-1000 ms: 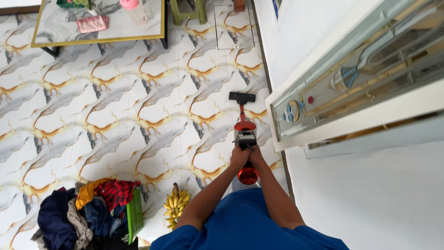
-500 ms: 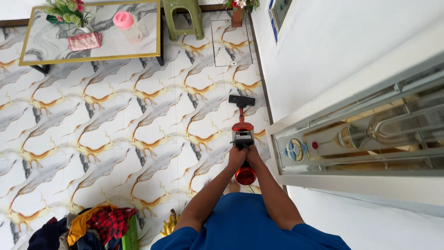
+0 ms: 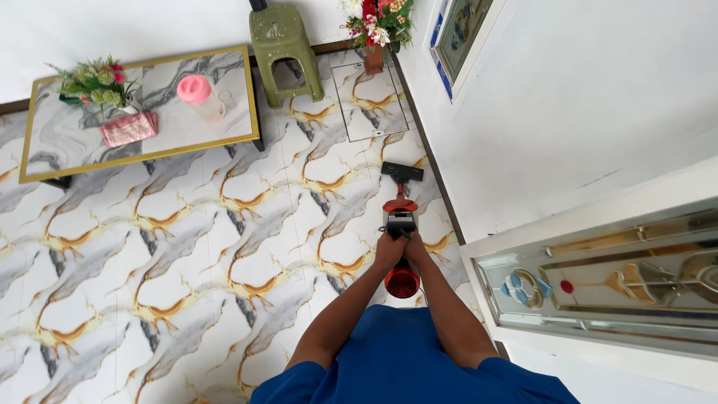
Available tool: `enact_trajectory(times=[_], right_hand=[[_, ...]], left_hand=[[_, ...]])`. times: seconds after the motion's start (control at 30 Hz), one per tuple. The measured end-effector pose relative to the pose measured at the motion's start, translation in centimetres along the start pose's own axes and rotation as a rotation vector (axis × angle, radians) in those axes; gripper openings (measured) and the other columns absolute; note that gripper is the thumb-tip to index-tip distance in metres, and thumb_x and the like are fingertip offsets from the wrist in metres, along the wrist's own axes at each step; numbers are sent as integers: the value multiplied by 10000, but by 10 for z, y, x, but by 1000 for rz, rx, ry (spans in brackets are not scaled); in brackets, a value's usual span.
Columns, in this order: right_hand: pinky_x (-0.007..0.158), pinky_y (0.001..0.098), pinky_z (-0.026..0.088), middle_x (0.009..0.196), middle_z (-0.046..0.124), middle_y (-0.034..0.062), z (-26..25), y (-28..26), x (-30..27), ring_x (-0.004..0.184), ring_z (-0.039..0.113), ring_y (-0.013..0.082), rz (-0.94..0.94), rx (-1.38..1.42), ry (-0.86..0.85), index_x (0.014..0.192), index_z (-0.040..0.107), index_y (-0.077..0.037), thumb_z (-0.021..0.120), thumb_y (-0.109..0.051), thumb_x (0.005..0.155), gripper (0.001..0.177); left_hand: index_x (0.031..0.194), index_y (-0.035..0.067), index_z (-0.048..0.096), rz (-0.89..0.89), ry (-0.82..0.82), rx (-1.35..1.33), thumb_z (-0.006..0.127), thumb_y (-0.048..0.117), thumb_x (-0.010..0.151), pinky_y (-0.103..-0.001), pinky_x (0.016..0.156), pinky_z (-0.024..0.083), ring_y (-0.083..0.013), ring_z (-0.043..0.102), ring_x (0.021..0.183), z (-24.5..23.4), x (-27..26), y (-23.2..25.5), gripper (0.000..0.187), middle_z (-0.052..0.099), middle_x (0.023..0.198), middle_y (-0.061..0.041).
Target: Vacuuming a tiled floor area using a red handheld vacuum cleaner.
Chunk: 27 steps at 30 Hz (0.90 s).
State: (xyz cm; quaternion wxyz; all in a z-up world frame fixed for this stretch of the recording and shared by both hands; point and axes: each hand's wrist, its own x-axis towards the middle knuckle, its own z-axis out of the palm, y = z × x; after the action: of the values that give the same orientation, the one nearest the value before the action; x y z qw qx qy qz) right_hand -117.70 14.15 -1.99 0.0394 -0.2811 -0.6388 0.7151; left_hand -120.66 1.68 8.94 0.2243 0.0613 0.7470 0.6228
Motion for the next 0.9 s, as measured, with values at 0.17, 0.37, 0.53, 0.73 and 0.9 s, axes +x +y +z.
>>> enact_trajectory(times=[0.17, 0.37, 0.53, 0.73, 0.9], right_hand=[[603, 348, 527, 953, 690, 104, 30, -8, 38, 770, 628, 176, -28, -99, 59, 1145, 597, -35, 581, -131, 977, 194], [574, 348, 475, 912, 659, 97, 53, -12, 89, 730, 593, 191, -32, 59, 100, 1152, 581, -74, 561, -116, 976, 183], [660, 335, 539, 992, 689, 69, 72, -20, 142, 845, 654, 170, -87, 204, 153, 1138, 622, -56, 582, -83, 963, 182], [705, 341, 546, 1016, 697, 72, 123, -71, 198, 874, 656, 163, -149, 216, 269, 1129, 629, -52, 622, -106, 951, 186], [724, 374, 540, 1016, 711, 84, 145, -109, 253, 889, 679, 190, -92, 108, 344, 1131, 650, -56, 634, -130, 933, 212]], left_hand=[[1105, 28, 712, -32, -87, 23, 765, 457, 813, -406, 795, 567, -336, 751, 911, -37, 44, 15, 521, 766, 960, -186], [1101, 32, 714, 1, -158, 70, 787, 442, 778, -401, 791, 561, -326, 739, 906, -53, 109, 11, 527, 765, 957, -176], [1044, 38, 741, -26, -213, 81, 812, 457, 720, -404, 765, 567, -325, 757, 870, -63, 167, 25, 535, 772, 915, -173], [1024, 8, 763, 15, -255, 195, 813, 508, 728, -404, 765, 562, -330, 752, 875, -95, 252, 52, 582, 767, 896, -188], [980, -21, 742, 0, -317, 171, 834, 449, 723, -375, 736, 563, -268, 751, 805, -115, 317, 79, 544, 773, 864, -166]])
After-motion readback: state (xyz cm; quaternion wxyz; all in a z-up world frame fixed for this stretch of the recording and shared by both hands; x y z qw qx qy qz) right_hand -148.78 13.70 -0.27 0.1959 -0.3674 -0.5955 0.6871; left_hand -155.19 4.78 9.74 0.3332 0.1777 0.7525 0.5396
